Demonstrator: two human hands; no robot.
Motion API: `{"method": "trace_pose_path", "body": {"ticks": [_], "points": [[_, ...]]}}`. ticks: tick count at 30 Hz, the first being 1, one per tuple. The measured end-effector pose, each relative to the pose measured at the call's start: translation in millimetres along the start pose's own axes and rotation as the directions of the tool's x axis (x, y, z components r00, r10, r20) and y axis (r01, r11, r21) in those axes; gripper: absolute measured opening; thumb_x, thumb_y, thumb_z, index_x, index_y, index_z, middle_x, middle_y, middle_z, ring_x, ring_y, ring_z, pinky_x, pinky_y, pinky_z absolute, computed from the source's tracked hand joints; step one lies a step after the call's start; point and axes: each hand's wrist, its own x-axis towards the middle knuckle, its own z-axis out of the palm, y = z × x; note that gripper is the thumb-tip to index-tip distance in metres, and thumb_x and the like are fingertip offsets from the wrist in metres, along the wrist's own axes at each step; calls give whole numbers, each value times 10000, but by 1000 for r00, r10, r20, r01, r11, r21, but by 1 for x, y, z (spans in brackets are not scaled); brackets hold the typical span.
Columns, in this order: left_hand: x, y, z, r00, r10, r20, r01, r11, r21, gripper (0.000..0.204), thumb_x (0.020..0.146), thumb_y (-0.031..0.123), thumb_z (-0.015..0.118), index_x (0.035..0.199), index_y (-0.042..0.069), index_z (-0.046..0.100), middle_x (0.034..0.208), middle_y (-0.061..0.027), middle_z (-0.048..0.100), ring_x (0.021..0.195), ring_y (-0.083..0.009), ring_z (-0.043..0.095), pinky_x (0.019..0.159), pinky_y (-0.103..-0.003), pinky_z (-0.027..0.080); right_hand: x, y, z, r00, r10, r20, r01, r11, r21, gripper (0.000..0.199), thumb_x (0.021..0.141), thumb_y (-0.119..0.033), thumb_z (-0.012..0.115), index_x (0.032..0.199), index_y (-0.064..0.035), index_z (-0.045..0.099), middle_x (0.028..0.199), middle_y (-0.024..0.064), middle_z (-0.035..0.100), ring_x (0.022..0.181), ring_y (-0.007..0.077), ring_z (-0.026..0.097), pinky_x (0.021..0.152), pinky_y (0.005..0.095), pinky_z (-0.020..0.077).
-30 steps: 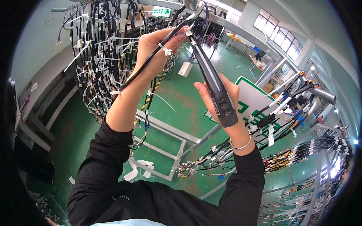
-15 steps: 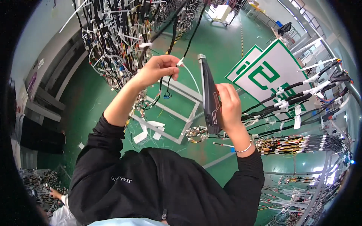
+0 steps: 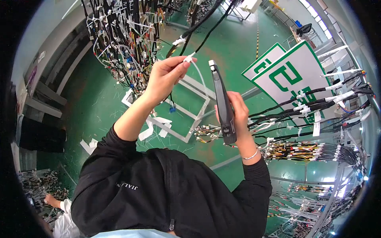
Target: Assemble a complex cable harness by securing wires with cable ties using a tensioning tool.
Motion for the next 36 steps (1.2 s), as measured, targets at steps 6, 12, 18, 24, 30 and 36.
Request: {"method": "trace_pose_path", "body": {"ticks": [6,12,18,24,30,36], "points": [[-9,11,4,996,-1,90,3,1000,-29,306,1033,187,582,1275,22,668,686,74,462,635,-27,407,548,-202,313,11,-20,4,993,-110,40,106,990,97,450,727,46,806,1128,53,603,1042,165,638,880,273,656,754,338,549],[-13,27,5,992,-76,105,77,997,-2,301,1036,189,575,1268,24,671,653,69,468,599,-26,416,533,-201,325,5,-9,3,989,-144,44,142,989,37,429,718,6,769,1103,73,593,1009,184,627,841,283,636,753,329,528],[-19,27,7,995,-23,97,12,993,113,282,1022,123,577,1271,21,661,640,44,476,591,-47,426,539,-219,363,1,-15,1,986,-146,75,145,989,18,408,711,11,773,1076,74,601,1015,185,625,850,289,634,751,335,529],[-20,30,7,963,245,114,-270,858,437,303,977,35,585,1273,42,647,633,-12,463,580,-72,425,537,-247,392,7,-20,0,982,-175,70,174,984,22,378,728,-40,803,1020,77,594,899,169,598,754,298,608,681,337,517],[-13,39,13,980,116,165,-169,918,359,279,1007,89,568,1265,11,642,653,17,479,604,-70,437,557,-240,388,9,-20,-9,971,-240,-3,240,970,-31,397,765,-132,848,976,86,592,770,162,593,593,313,586,553,366,490],[81,76,-19,797,603,-34,-544,741,394,619,917,164,642,1490,55,435,1487,-138,495,1390,-270,437,1119,-385,344,-5,-25,-17,981,-81,-179,49,983,-177,413,716,-26,811,1055,32,584,964,172,590,875,368,579,775,457,466]]}}
